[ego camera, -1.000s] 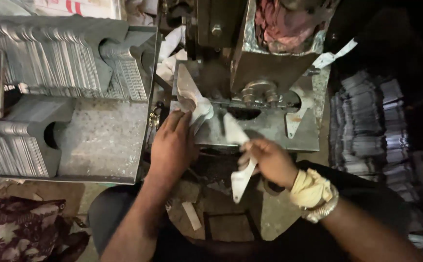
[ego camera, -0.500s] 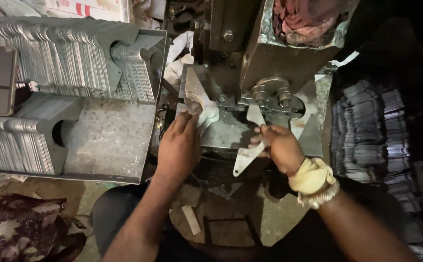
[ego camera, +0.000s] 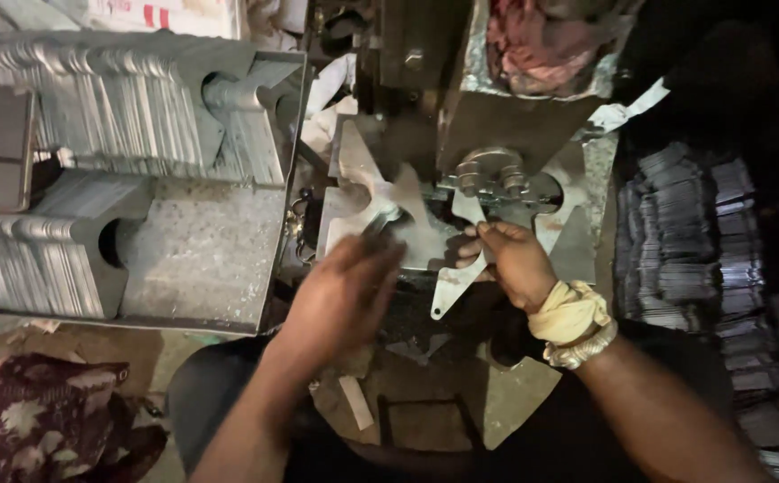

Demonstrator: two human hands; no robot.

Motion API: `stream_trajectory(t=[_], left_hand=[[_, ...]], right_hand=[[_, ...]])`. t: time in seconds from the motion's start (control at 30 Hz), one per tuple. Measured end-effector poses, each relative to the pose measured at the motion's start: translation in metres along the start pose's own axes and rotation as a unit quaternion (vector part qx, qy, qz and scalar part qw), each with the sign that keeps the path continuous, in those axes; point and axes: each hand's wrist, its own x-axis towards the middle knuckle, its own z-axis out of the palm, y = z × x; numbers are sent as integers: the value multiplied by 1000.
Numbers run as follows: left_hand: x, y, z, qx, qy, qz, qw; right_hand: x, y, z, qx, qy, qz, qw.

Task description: Placing metal sheets into a stamping or punching machine to form specific shapes.

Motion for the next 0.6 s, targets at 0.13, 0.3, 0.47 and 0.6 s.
stream_trajectory(t=[0.13,0.3,0.47,0.6], left_hand=[[-6,8,6,-67,-86,45,993],[-9,7,29,-73,-118,85,987],[-7,4,51,-67,-134,111,982],[-11,2,70,-23,-82,117,989]], right_hand=[[4,8,-6,11,-24,-27,999],[-2,6,-12,24,-56,-14,998],[-2,18,-26,58,-47,-6,997],[-4,25,-37,69,-61,-23,995]])
